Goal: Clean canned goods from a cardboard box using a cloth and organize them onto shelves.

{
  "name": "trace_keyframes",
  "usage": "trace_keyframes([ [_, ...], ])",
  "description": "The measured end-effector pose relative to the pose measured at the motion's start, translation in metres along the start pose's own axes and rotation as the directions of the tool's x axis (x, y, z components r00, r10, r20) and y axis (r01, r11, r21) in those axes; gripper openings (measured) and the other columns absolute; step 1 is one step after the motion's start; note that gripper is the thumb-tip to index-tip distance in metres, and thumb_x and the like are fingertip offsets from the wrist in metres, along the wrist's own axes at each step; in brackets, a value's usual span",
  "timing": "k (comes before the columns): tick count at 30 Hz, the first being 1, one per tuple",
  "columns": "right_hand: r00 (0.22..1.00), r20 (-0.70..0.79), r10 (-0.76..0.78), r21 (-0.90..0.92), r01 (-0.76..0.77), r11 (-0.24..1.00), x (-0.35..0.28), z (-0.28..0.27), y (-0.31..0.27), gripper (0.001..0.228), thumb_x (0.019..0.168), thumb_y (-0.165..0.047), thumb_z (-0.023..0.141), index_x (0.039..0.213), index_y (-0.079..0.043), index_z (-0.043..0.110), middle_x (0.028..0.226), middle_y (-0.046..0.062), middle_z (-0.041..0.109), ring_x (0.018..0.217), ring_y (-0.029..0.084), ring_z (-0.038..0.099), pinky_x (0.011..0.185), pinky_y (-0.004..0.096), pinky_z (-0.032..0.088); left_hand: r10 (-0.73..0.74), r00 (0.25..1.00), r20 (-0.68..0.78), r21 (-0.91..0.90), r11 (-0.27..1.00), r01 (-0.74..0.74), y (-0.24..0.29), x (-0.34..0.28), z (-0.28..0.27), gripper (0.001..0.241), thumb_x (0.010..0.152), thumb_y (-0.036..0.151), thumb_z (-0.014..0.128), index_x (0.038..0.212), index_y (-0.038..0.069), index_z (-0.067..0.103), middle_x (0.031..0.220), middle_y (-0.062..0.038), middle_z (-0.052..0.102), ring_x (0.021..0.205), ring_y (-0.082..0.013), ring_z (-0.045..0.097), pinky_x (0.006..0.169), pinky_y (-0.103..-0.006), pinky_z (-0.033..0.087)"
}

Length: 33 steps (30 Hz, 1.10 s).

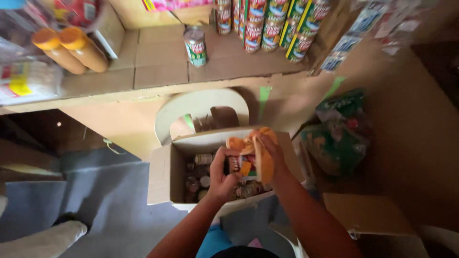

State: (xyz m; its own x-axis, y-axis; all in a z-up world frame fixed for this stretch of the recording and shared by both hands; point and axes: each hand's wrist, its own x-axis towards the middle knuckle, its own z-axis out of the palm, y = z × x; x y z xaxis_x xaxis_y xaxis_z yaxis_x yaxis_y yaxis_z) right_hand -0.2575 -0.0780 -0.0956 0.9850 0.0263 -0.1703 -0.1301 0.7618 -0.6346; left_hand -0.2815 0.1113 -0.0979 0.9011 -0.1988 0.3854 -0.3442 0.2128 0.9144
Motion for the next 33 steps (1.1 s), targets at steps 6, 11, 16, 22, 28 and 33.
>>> trace_keyframes([
  [6,0.853,0.428,-0.297,0.155,0.255,0.955,0.0,-0.011,-0.016,0.02,0.106,-0.023,0.06,0.106,-0.003,0.059,0.109,0.011,0.059,0.103,0.024,0.062,0.092,0.038,0.052,-0.143,0.985,0.1,-0.349,0.922,0.169,0.096,0.028,0.024,0.075,0.073,0.01,0.068,0.141,0.014,0.036,0.119,-0.007,0.057,0.109,-0.0196,0.059,0.092,-0.0343,0.05],
  [11,0.881,0.29,-0.374,-0.342,0.461,0.819,-0.063,0.077,-0.032,0.035,0.09,-0.024,0.068,0.12,-0.007,0.063,0.12,0.018,0.061,0.113,0.032,0.06,0.094,0.041,0.051,-0.383,0.913,0.141,-0.77,0.537,0.344,0.07,0.028,0.043,0.053,0.095,0.036,0.054,0.142,0.012,0.047,0.128,-0.014,0.06,0.113,-0.0281,0.062,0.095,-0.0439,0.054],
  [16,0.56,0.61,-0.56,-0.723,0.683,-0.104,-0.09,0.109,-0.023,0.048,0.081,-0.01,0.08,0.126,-0.005,0.065,0.134,0.024,0.056,0.128,0.036,0.056,0.106,0.042,0.047,-0.364,0.856,0.367,-0.893,0.119,0.434,0.041,0.021,0.042,0.059,0.1,0.055,0.042,0.136,0.009,0.052,0.123,-0.013,0.066,0.113,-0.0255,0.066,0.097,-0.037,0.054],
  [22,0.78,0.284,-0.558,-0.703,0.565,0.432,-0.022,0.054,-0.043,0.029,0.096,-0.007,0.07,0.124,-0.009,0.065,0.124,0.01,0.067,0.113,0.02,0.067,0.098,0.035,0.055,-0.453,0.848,0.276,-0.614,0.595,0.518,0.038,0.013,0.021,0.047,0.112,0.046,0.06,0.143,0.011,0.06,0.098,-0.013,0.07,0.066,-0.0237,0.064,0.044,-0.036,0.049],
  [28,0.929,0.31,-0.202,-0.591,0.355,0.724,-0.035,0.094,-0.057,0.036,0.091,-0.021,0.072,0.125,-0.011,0.064,0.114,0.001,0.073,0.097,0.009,0.069,0.084,0.027,0.058,-0.565,0.778,0.275,-0.595,0.536,0.599,0.085,0.026,0.015,0.041,0.092,0.02,0.072,0.125,0.001,0.057,0.099,-0.012,0.07,0.08,-0.0211,0.072,0.069,-0.0362,0.063],
  [33,0.92,0.27,-0.285,-0.821,0.375,0.43,-0.031,0.089,-0.042,0.033,0.088,-0.029,0.081,0.101,0.0,0.074,0.094,0.008,0.076,0.085,0.011,0.07,0.077,0.03,0.059,-0.582,0.771,0.26,-0.59,0.536,0.604,0.081,0.027,0.002,0.041,0.089,0.019,0.07,0.126,0.005,0.06,0.103,-0.01,0.072,0.084,-0.0213,0.073,0.068,-0.0363,0.06],
])
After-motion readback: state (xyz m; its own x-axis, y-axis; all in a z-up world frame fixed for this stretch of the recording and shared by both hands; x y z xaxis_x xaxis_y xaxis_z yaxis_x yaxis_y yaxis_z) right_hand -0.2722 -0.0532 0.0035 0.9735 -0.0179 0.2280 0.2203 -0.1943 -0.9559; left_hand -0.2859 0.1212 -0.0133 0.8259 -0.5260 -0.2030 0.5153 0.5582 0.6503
